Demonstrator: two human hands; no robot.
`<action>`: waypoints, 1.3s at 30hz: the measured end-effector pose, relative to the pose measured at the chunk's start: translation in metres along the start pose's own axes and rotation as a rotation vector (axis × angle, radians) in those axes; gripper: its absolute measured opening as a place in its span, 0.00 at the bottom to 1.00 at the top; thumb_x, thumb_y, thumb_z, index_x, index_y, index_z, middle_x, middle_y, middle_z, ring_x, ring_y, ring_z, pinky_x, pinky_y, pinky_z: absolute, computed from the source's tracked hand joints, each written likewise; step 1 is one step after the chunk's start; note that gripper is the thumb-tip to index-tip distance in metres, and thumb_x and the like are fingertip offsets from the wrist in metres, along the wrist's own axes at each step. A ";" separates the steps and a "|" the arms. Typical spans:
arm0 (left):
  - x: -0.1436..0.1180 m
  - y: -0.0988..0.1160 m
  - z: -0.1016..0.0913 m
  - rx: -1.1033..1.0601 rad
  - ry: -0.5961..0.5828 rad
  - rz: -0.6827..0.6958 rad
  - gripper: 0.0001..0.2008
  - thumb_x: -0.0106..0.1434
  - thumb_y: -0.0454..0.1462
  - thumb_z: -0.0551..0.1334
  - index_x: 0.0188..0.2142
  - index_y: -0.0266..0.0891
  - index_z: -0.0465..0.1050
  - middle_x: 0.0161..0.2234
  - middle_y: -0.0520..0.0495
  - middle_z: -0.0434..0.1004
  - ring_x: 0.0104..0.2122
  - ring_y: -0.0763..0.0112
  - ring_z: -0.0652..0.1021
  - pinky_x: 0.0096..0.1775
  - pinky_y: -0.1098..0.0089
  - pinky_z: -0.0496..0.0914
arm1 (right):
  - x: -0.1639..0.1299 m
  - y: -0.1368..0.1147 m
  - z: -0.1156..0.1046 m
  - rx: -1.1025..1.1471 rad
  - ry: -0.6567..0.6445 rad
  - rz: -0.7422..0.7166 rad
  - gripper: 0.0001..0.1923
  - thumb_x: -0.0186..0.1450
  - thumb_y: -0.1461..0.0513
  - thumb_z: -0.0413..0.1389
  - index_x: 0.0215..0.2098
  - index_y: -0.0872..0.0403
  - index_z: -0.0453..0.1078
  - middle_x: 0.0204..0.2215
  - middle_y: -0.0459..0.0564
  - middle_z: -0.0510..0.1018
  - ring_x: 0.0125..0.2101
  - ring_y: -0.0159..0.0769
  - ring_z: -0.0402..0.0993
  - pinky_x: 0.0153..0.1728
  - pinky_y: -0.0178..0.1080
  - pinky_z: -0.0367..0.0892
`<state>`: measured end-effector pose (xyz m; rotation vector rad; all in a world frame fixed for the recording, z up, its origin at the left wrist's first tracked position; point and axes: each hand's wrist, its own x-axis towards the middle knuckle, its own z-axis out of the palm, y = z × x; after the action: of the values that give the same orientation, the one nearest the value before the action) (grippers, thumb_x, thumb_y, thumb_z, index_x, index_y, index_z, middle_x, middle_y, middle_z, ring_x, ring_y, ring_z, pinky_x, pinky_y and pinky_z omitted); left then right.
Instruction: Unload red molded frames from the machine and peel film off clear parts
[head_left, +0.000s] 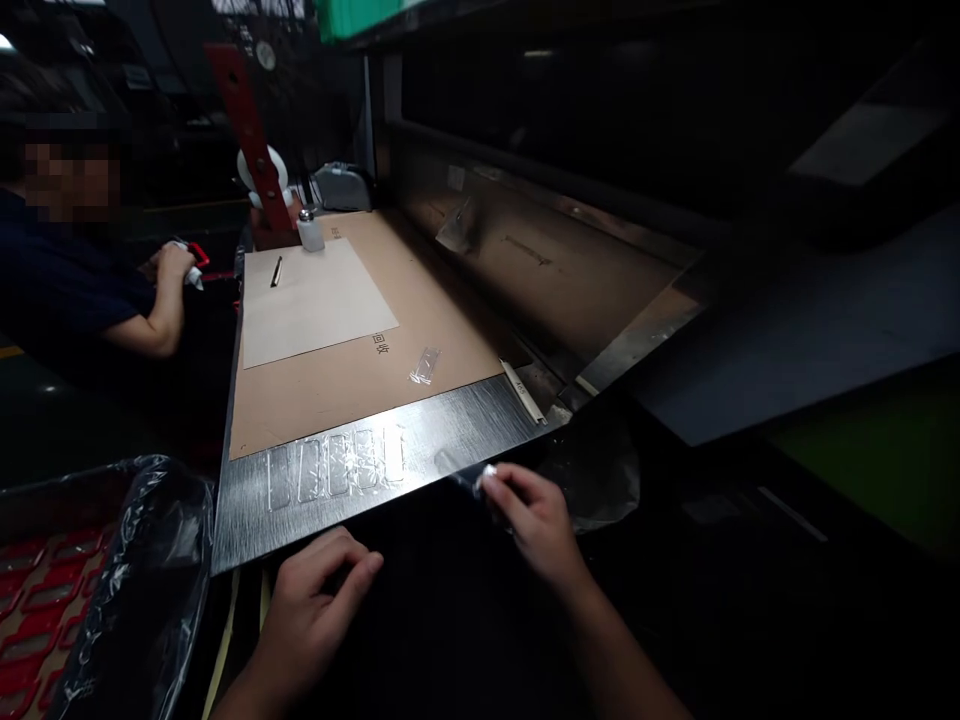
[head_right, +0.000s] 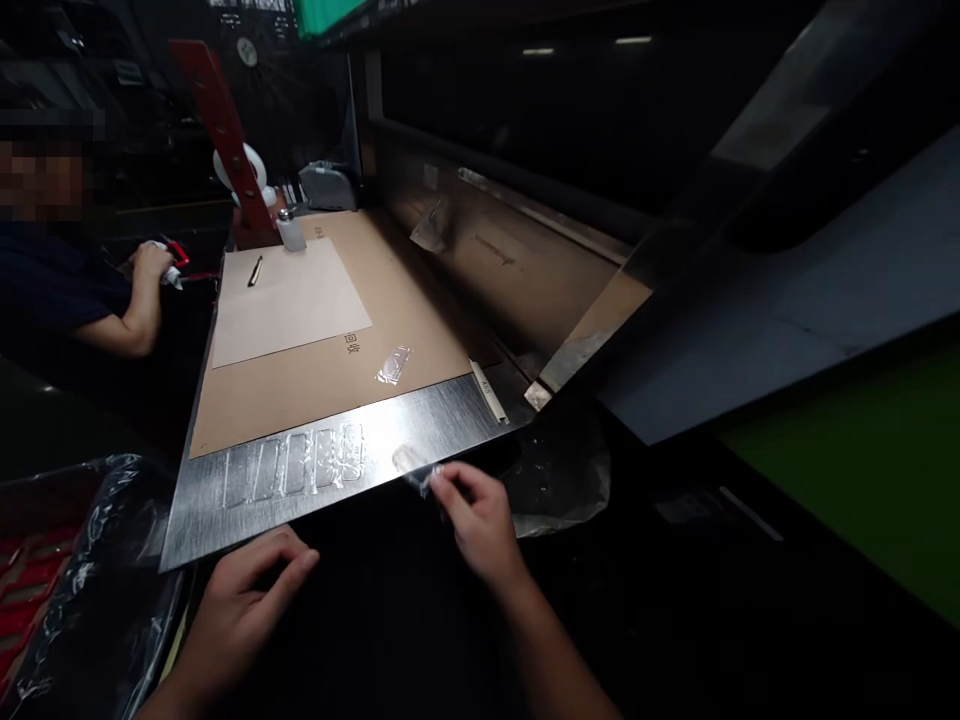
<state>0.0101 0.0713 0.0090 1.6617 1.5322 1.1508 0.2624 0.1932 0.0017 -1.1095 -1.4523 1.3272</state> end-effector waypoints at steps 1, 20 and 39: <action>0.008 -0.003 -0.004 0.082 0.052 0.066 0.10 0.73 0.37 0.60 0.33 0.40 0.71 0.30 0.48 0.72 0.31 0.67 0.74 0.35 0.66 0.67 | 0.019 -0.003 0.004 0.060 0.043 -0.009 0.17 0.67 0.52 0.63 0.29 0.57 0.71 0.21 0.44 0.68 0.22 0.27 0.64 0.24 0.31 0.59; 0.083 -0.022 0.000 0.779 -0.304 0.418 0.20 0.75 0.43 0.57 0.64 0.47 0.67 0.62 0.39 0.65 0.64 0.47 0.62 0.63 0.44 0.58 | -0.016 0.036 0.069 0.126 -0.100 0.314 0.24 0.63 0.45 0.64 0.27 0.59 0.74 0.19 0.47 0.74 0.16 0.25 0.63 0.18 0.30 0.55; 0.005 0.027 0.012 -0.698 -0.182 -0.194 0.06 0.70 0.38 0.65 0.36 0.38 0.77 0.35 0.47 0.76 0.35 0.68 0.75 0.39 0.69 0.71 | -0.097 -0.007 0.044 0.616 -0.559 0.357 0.12 0.67 0.59 0.64 0.29 0.60 0.74 0.22 0.50 0.75 0.24 0.30 0.70 0.29 0.34 0.63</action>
<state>0.0332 0.0735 0.0282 1.0846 0.9855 1.2041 0.2426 0.0879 0.0030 -0.6177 -1.0881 2.2786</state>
